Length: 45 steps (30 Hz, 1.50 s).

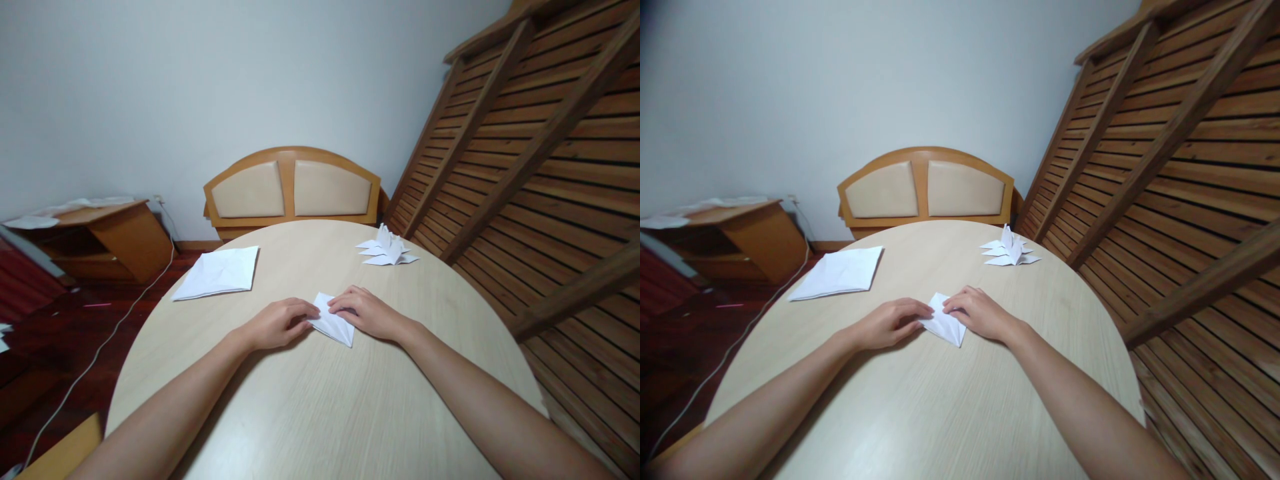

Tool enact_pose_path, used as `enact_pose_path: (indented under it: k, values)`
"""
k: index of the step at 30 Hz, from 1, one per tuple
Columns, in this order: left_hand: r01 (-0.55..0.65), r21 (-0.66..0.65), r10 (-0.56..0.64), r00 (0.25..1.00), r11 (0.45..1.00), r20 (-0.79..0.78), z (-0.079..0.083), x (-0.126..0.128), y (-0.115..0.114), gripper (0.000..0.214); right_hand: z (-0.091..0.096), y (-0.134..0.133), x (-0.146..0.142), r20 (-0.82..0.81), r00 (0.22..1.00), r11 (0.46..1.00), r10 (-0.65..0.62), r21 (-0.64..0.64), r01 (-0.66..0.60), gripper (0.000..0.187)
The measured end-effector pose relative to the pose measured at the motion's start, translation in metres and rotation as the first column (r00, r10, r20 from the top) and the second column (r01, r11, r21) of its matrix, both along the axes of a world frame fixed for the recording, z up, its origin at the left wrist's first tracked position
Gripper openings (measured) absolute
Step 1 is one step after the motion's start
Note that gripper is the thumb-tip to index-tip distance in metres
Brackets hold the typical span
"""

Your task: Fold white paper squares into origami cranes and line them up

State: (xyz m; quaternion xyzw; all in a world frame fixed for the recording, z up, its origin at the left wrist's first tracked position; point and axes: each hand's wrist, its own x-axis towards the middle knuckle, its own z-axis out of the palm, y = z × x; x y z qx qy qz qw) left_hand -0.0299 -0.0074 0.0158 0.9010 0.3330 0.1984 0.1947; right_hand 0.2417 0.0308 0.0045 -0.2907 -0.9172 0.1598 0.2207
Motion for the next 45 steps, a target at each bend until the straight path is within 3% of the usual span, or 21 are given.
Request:
enact_pose_path:
  k: [11, 20, 28, 31, 38, 45]
  values:
    - [0.077, -0.007, -0.077, 0.997, 0.997, 0.007, 0.009, 0.003, -0.001, 0.019, 0.003, -0.006, -0.004, -0.008, 0.997, 0.997, 0.07, -0.032, -0.07, 0.026]
    - [0.095, -0.011, -0.094, 0.994, 0.995, 0.049, 0.006, 0.001, -0.001, 0.042, 0.0, -0.002, 0.001, -0.021, 0.994, 0.993, 0.104, -0.045, -0.105, 0.026]
    - [0.134, 0.077, -0.132, 0.99, 0.988, -0.04, 0.007, 0.007, -0.001, 0.019, 0.002, -0.002, 0.001, 0.028, 0.992, 0.99, 0.125, -0.066, -0.123, 0.035]
    - [0.087, 0.082, -0.084, 0.996, 0.993, -0.042, 0.007, 0.012, -0.001, 0.023, 0.007, -0.006, 0.0, 0.013, 0.991, 0.987, 0.132, -0.096, -0.13, 0.027]
    - [-0.166, 0.065, 0.169, 0.985, 0.984, -0.031, -0.005, 0.022, -0.002, 0.023, 0.019, -0.012, 0.001, -0.009, 0.989, 0.974, 0.15, -0.172, -0.149, 0.008]
    - [-0.304, 0.081, 0.307, 0.952, 0.949, -0.019, -0.014, 0.03, -0.005, 0.032, 0.024, -0.013, 0.001, 0.029, 0.998, 0.969, 0.052, -0.241, -0.044, 0.028]
